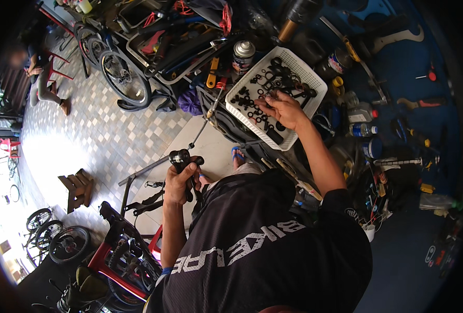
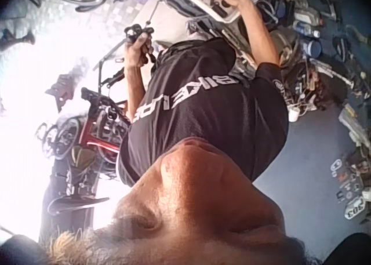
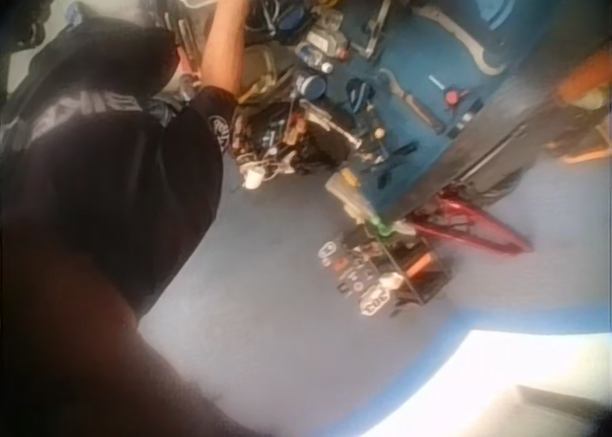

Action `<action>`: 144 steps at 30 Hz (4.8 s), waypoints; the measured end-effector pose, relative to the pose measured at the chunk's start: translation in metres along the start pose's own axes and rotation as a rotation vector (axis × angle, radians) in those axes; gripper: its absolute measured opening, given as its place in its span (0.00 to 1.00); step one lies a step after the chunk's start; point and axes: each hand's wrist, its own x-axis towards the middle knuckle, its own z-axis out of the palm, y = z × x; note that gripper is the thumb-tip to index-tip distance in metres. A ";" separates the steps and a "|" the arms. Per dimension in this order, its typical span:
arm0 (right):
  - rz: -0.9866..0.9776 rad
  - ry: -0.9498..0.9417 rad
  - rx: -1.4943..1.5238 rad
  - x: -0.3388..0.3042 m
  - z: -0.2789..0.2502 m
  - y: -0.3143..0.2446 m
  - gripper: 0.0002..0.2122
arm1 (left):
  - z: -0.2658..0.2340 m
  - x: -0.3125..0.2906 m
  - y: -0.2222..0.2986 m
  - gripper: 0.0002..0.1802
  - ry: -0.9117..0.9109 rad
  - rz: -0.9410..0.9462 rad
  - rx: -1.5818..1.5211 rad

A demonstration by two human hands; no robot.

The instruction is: The person selects small parts from a tray and installs a derailleur onto a bicycle frame mounted on a repair stand. They then attach a cable to the derailleur and route it through the frame.

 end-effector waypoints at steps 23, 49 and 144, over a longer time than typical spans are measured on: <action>-0.366 0.151 -1.133 0.015 -0.012 -0.005 0.18 | -0.009 -0.002 -0.004 0.20 0.037 0.022 -0.063; -0.392 0.201 -1.531 0.024 -0.029 0.012 0.16 | -0.018 -0.009 0.000 0.24 -0.094 0.058 -0.193; 0.519 -1.884 -1.067 0.098 0.695 0.243 0.13 | -0.233 -0.122 0.074 0.20 1.197 0.654 -0.599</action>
